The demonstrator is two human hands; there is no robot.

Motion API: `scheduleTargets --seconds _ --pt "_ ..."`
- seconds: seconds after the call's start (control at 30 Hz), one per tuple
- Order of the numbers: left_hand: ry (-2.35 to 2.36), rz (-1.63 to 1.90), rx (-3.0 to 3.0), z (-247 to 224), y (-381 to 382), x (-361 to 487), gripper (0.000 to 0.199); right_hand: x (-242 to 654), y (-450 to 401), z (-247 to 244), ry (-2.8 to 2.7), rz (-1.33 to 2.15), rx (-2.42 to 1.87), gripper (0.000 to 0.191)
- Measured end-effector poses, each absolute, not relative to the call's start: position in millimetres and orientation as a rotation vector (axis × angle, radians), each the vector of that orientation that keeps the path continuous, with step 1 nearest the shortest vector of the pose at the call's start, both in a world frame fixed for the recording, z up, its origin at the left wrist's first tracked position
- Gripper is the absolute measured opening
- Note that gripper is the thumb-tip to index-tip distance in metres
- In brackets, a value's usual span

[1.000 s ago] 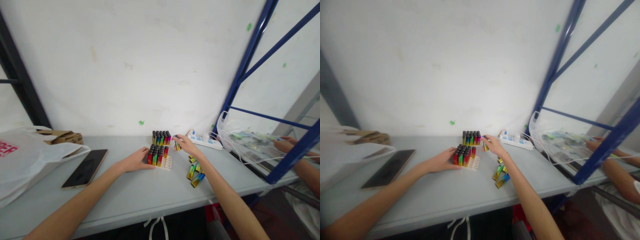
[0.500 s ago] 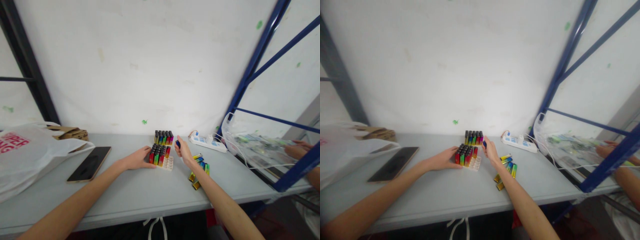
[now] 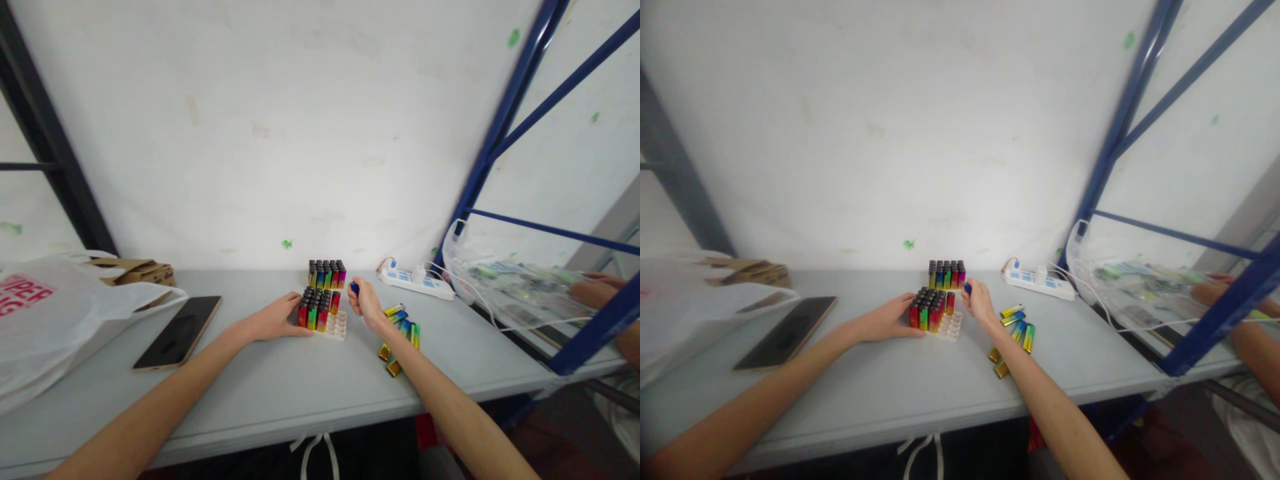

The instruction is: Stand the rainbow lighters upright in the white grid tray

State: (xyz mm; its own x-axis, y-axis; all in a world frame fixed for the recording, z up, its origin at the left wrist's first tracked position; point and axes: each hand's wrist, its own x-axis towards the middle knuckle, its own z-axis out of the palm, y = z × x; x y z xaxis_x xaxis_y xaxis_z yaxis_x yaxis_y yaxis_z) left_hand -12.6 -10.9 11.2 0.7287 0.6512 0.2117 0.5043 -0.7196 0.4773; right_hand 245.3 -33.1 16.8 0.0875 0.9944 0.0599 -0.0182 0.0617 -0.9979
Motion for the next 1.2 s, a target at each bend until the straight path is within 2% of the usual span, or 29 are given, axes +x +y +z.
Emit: scheduleTargets --seconds 0.37,0.6,0.73,0.83,1.0,1.2 --pt "0.879 0.531 2.539 12.6 -11.1 -12.3 0.07 245.7 -33.2 15.3 -1.245 1.005 -1.205 0.043" --pt "0.897 0.521 2.549 14.6 -12.9 -11.4 0.072 248.4 -31.2 14.9 -1.207 1.084 -1.198 0.053" --pt "0.901 0.509 2.554 15.2 -13.3 -11.7 0.071 254.4 -33.4 21.9 -1.322 1.079 -1.051 0.059" --pt "0.906 0.504 2.537 13.9 -12.5 -12.2 0.074 260.5 -36.1 26.1 -1.541 0.885 -0.946 0.053" --pt "0.893 0.524 2.518 11.3 -10.6 -12.9 0.076 268.4 -40.9 28.0 -1.757 0.549 -1.013 0.038" --pt "0.901 0.516 2.52 12.4 -11.9 -12.3 0.076 269.0 -47.1 27.5 -1.874 0.5 -1.093 0.033"
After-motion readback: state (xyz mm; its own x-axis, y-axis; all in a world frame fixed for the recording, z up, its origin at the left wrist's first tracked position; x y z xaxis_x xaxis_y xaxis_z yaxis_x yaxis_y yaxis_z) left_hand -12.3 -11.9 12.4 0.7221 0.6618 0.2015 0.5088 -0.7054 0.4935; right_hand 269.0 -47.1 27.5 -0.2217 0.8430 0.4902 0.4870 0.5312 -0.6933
